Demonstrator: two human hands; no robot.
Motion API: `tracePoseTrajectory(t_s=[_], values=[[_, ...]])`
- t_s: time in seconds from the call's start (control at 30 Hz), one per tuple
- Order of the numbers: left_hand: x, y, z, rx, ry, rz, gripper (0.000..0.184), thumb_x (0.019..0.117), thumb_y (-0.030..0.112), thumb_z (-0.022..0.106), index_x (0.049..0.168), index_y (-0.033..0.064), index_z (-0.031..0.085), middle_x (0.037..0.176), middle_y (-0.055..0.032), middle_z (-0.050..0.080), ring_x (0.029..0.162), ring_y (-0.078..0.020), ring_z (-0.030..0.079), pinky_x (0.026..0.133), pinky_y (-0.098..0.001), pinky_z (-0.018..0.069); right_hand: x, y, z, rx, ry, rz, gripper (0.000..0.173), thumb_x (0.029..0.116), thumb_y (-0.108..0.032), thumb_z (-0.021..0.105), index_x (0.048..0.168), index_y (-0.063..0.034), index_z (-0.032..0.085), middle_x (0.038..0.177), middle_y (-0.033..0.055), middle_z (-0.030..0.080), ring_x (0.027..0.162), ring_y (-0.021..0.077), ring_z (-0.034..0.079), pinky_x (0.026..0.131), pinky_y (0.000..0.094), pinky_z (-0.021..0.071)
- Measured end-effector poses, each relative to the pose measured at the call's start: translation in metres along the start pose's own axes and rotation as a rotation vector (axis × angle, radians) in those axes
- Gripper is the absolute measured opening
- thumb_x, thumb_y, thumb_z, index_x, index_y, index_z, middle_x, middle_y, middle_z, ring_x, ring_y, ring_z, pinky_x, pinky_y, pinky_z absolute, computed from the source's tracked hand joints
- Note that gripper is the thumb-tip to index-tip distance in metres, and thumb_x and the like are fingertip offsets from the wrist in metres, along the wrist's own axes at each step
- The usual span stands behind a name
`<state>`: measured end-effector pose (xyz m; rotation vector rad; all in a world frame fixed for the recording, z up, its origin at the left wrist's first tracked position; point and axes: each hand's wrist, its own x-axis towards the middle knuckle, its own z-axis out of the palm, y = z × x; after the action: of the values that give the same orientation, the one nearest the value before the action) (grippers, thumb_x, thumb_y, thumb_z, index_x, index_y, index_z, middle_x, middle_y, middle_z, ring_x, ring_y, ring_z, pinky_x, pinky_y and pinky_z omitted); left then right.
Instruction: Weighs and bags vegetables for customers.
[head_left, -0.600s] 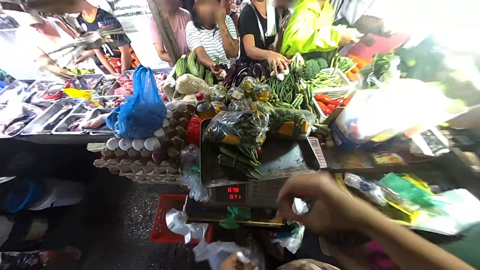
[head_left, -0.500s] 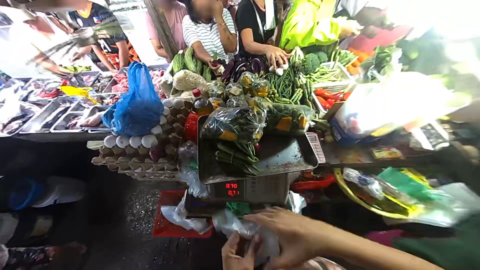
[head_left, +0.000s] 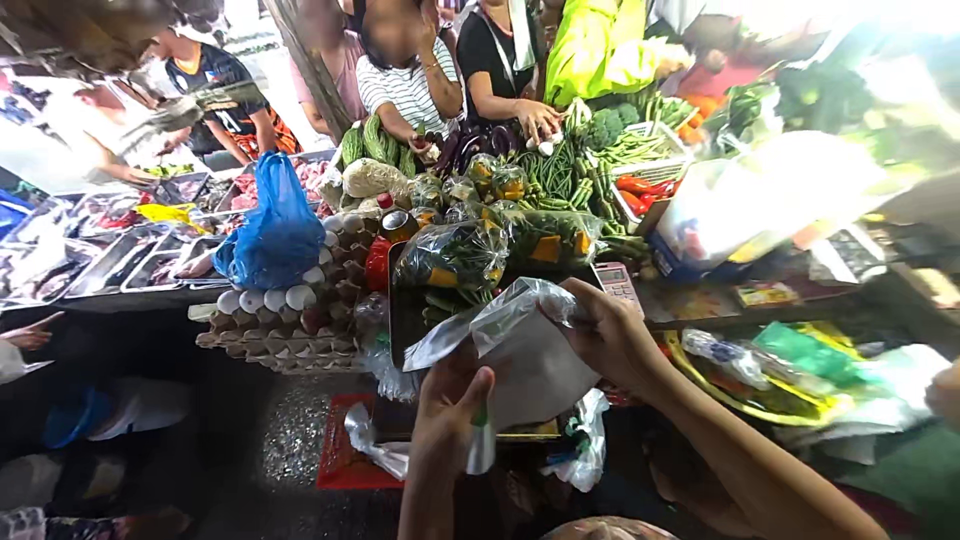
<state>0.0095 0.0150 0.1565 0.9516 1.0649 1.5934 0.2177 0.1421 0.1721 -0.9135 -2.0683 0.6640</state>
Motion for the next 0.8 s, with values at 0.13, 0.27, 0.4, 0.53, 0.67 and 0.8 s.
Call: tracePoseTrajectory(t_s=[0.13,0.27,0.4,0.53,0.67,0.8], values=[[0.014,-0.011,0.026,0.141,0.211,0.01,0.018,0.0866,-0.004,0.075,0.104,-0.0044,0.069,0.088,-0.0081,0.074,0.079,-0.0123,0.072,0.077,-0.0279,0.0624,-0.005,-0.004,0.0,-0.308,0.152,0.014,0.056,0.0891,-0.039,0.076,0.133,-0.0079,0.061,0.106,0.0117,0.071,0.094,0.0299,0.069,0.079,0.0543,0.0573],[0.013,-0.023,0.036,-0.131,0.182,0.001,0.029,0.0817,-0.011,0.074,0.108,-0.0025,0.065,0.093,-0.007,0.075,0.082,-0.0112,0.072,0.078,-0.0283,0.0624,-0.03,-0.031,0.021,-0.146,0.194,-0.093,0.04,0.0937,-0.049,0.069,0.101,-0.0097,0.071,0.09,0.0027,0.071,0.083,0.0126,0.067,0.073,0.0331,0.0568],[0.004,-0.012,0.034,-0.127,0.101,-0.008,0.042,0.0865,-0.012,0.068,0.127,-0.0076,0.057,0.109,-0.0145,0.071,0.098,-0.0189,0.071,0.09,-0.0347,0.0605,-0.031,-0.034,0.041,0.084,0.099,-0.049,0.02,0.0992,-0.027,0.068,0.101,-0.0072,0.074,0.09,-0.001,0.074,0.083,-0.0001,0.069,0.078,0.0165,0.0575],[0.006,-0.004,0.02,0.021,0.247,0.119,0.036,0.0785,-0.006,0.081,0.109,-0.0024,0.062,0.091,-0.0074,0.071,0.082,-0.0134,0.07,0.078,-0.0302,0.0621,-0.022,-0.033,0.038,0.308,-0.105,-0.082,0.018,0.0991,-0.005,0.057,0.108,-0.0015,0.072,0.097,0.003,0.075,0.09,0.0037,0.07,0.084,0.0215,0.0588],[-0.005,0.018,-0.049,0.486,0.237,0.391,0.008,0.0802,0.002,0.069,0.084,0.0084,0.071,0.11,0.0004,0.067,0.083,-0.003,0.066,0.068,-0.0184,0.0586,0.014,-0.022,-0.02,0.937,-0.041,0.357,0.031,0.11,-0.024,0.039,0.103,-0.0149,0.068,0.08,-0.0051,0.066,0.069,0.0029,0.063,0.067,0.0228,0.0576],[0.004,0.082,-0.071,1.121,0.178,0.214,0.028,0.0835,0.001,0.063,0.106,0.0084,0.077,0.127,-0.0086,0.068,0.081,-0.0098,0.067,0.067,-0.0306,0.0577,0.074,0.014,-0.053,0.427,-0.094,0.066,0.015,0.103,-0.024,0.059,0.109,-0.0135,0.067,0.09,-0.0033,0.066,0.076,0.0034,0.062,0.067,0.0216,0.0545]])
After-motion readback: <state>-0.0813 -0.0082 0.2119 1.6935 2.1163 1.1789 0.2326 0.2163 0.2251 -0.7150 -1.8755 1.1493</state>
